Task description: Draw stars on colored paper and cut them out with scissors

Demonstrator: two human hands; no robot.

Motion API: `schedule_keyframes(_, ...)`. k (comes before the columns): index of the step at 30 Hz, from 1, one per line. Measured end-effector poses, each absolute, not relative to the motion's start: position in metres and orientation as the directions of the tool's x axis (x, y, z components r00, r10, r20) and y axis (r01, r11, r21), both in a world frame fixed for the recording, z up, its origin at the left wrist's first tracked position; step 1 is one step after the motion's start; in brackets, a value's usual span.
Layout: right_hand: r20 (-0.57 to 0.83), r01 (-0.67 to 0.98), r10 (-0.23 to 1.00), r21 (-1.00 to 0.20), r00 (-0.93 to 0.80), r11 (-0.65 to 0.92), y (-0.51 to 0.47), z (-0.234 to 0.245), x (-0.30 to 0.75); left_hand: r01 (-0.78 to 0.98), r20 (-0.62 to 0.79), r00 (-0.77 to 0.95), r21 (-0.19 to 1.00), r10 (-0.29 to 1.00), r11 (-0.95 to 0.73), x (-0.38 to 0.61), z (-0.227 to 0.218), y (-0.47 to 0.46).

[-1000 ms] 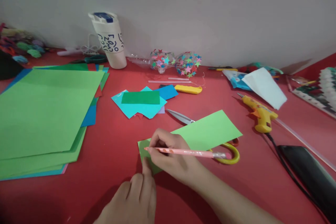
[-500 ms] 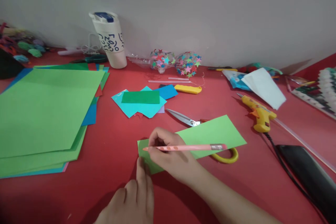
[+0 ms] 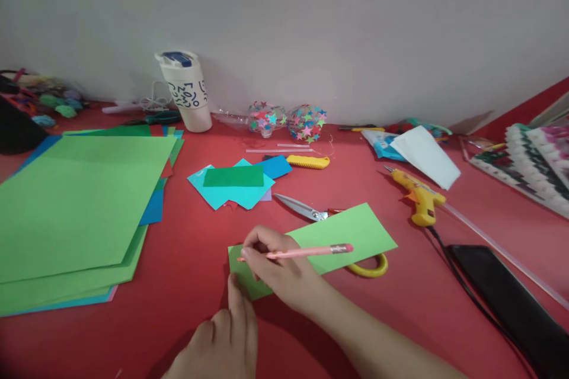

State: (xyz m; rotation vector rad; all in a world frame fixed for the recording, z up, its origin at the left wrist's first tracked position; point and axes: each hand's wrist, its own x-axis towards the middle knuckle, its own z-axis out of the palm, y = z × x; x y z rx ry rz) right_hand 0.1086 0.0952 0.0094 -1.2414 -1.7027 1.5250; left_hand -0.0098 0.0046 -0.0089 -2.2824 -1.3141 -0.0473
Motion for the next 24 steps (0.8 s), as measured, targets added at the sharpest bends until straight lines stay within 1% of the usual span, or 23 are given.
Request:
schedule_keyframes(2, -0.194, 0.26, 0.881, -0.962, -0.432, -0.084, 0.096, 0.009, 0.108, 0.789, 0.317, 0.572, -0.465, 0.757, -0.402, -0.012, -0.008, 0.007)
schedule_keyframes(4, -0.202, 0.255, 0.886, -0.962, -0.417, -0.099, 0.097, 0.009, 0.107, 0.759, 0.327, 0.609, -0.505, 0.722, -0.411, -0.014, -0.009, 0.01)
schedule_keyframes(8, -0.196, 0.274, 0.902, -0.958, -0.386, -0.091, 0.096, 0.007, 0.106, 0.735, 0.327, 0.633, -0.537, 0.702, -0.414, -0.018, -0.01, 0.011)
schedule_keyframes(12, -0.208, 0.293, 0.89, -0.952, -0.405, -0.089, 0.097, 0.008, 0.106, 0.73, 0.317, 0.632, -0.549, 0.707, -0.406, -0.018, -0.011, 0.011)
schedule_keyframes(16, -0.227, 0.238, 0.875, -0.962, -0.427, -0.133, 0.098, 0.009, 0.107, 0.718, 0.291, 0.633, -0.568, 0.718, -0.403, -0.015, -0.012, 0.01)
schedule_keyframes(21, -0.223, 0.188, 0.883, -0.97, -0.414, -0.157, 0.098, 0.008, 0.109, 0.734, 0.265, 0.566, -0.594, 0.781, -0.33, -0.003, -0.017, 0.007)
schedule_keyframes(24, -0.22, 0.182, 0.883, -0.971, -0.415, -0.157, 0.098, 0.009, 0.11, 0.729, 0.275, 0.546, -0.621, 0.791, -0.287, 0.0, -0.02, 0.005)
